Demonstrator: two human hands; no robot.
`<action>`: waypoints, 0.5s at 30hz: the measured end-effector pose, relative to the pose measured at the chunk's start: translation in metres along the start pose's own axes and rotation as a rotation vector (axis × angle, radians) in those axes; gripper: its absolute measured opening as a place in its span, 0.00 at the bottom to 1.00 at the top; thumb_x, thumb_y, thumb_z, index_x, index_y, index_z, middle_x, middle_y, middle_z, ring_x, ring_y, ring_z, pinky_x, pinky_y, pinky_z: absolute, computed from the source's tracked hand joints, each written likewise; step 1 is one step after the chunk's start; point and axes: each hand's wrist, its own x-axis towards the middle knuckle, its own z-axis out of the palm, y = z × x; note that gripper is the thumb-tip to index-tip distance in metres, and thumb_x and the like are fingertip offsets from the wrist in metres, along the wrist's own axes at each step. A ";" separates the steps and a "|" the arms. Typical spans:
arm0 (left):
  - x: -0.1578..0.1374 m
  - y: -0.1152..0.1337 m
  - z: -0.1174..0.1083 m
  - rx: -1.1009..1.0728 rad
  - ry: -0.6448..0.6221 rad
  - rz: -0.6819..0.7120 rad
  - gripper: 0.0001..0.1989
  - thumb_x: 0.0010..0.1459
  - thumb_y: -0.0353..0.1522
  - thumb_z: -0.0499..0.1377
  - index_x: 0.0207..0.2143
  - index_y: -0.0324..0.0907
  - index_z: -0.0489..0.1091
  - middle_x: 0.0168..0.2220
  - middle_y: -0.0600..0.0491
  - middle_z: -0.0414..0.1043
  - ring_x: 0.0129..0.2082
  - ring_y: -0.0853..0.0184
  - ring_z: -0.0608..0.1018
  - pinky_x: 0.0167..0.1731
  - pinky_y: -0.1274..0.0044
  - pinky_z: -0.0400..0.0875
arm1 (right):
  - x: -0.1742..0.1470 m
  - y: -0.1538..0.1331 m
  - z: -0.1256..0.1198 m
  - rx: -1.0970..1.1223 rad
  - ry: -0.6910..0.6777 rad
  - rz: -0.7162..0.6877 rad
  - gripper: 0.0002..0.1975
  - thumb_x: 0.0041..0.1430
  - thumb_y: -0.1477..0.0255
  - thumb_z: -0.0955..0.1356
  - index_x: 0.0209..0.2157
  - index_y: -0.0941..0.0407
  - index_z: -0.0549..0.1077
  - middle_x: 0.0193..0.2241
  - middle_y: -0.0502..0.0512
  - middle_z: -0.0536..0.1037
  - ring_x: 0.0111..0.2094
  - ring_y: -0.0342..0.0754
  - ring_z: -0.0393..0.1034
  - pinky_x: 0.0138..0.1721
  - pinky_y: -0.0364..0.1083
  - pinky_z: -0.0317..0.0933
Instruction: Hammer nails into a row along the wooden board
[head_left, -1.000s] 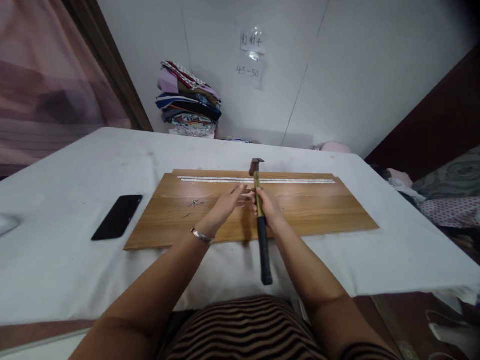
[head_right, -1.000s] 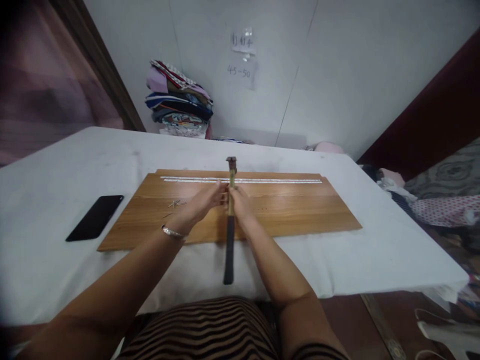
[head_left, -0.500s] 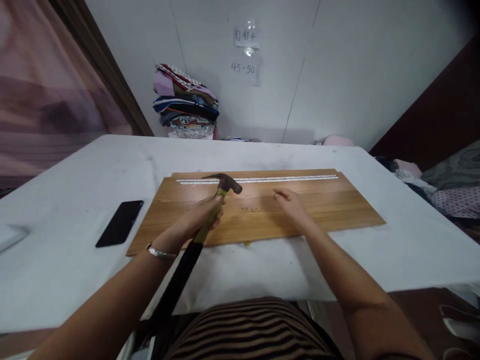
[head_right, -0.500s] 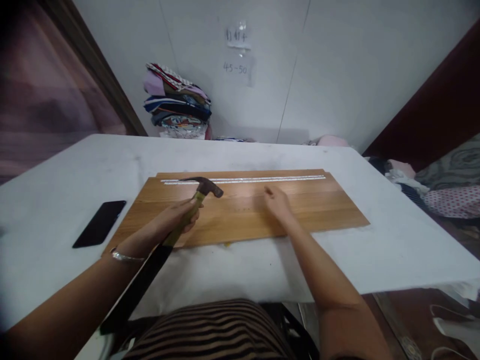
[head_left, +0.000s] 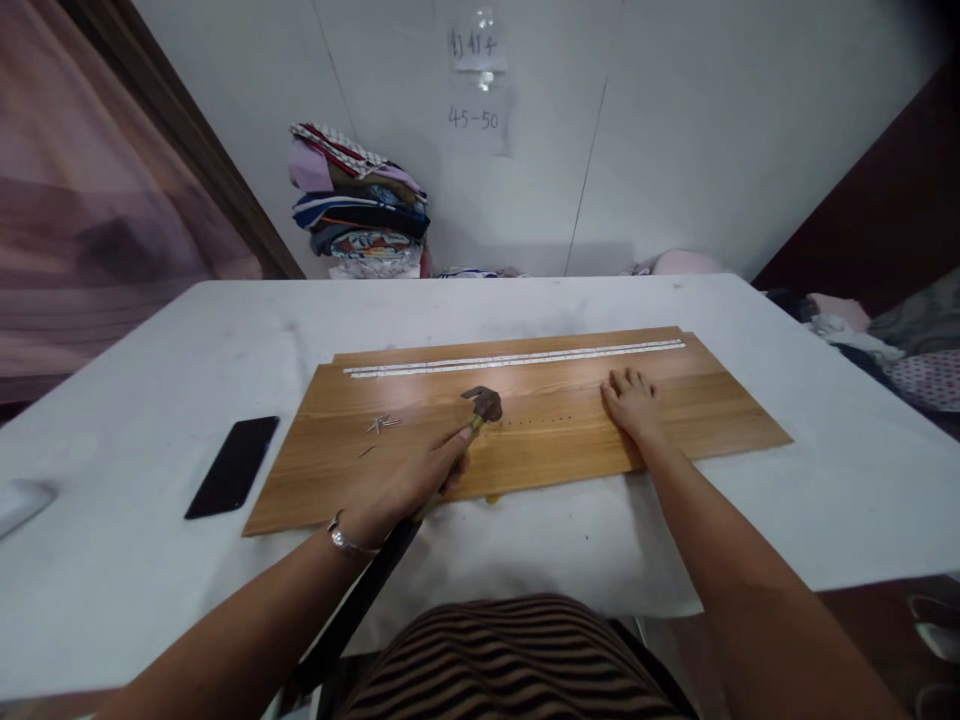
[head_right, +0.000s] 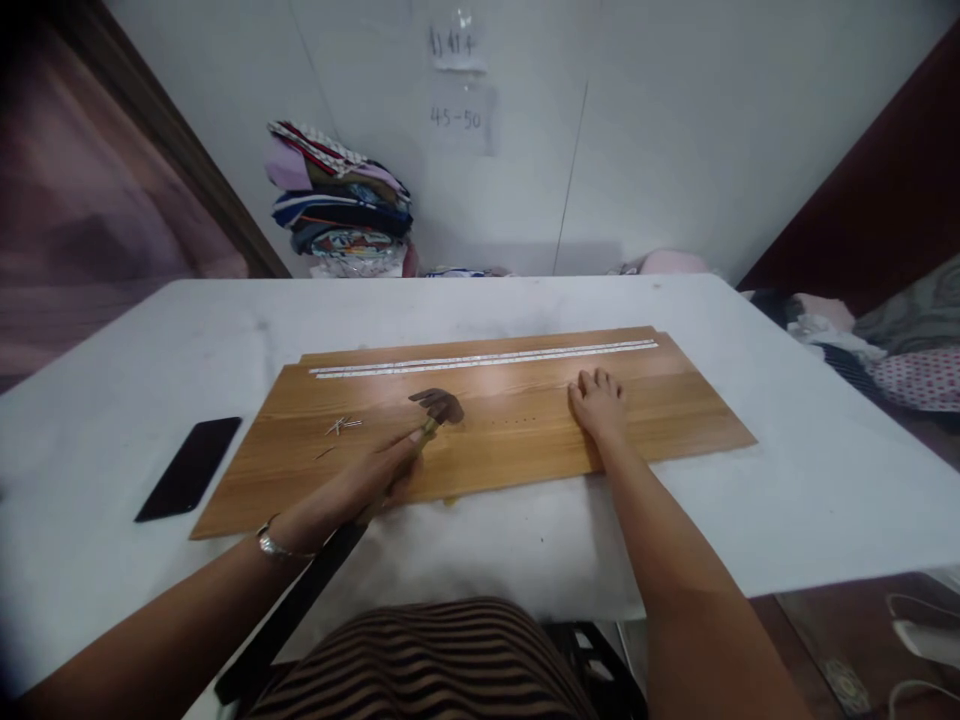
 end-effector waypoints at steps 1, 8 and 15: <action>0.000 -0.001 0.000 0.018 0.000 -0.004 0.25 0.60 0.57 0.58 0.30 0.44 0.70 0.19 0.57 0.66 0.16 0.71 0.63 0.16 0.79 0.51 | 0.000 0.001 0.000 0.010 0.011 -0.002 0.27 0.73 0.59 0.55 0.63 0.54 0.71 0.69 0.67 0.66 0.68 0.60 0.57 0.65 0.62 0.51; 0.001 -0.010 0.000 0.081 -0.018 0.000 0.24 0.61 0.56 0.58 0.29 0.45 0.71 0.17 0.56 0.65 0.17 0.69 0.63 0.17 0.77 0.51 | -0.001 0.001 0.003 0.058 0.053 -0.011 0.27 0.72 0.59 0.57 0.62 0.55 0.73 0.68 0.68 0.67 0.68 0.61 0.57 0.65 0.62 0.50; 0.006 -0.009 0.005 0.134 -0.013 0.017 0.24 0.61 0.55 0.57 0.28 0.45 0.71 0.17 0.56 0.65 0.17 0.69 0.64 0.18 0.77 0.53 | -0.002 0.000 -0.002 0.065 0.049 -0.017 0.26 0.72 0.60 0.56 0.60 0.55 0.74 0.66 0.67 0.69 0.66 0.61 0.59 0.64 0.61 0.51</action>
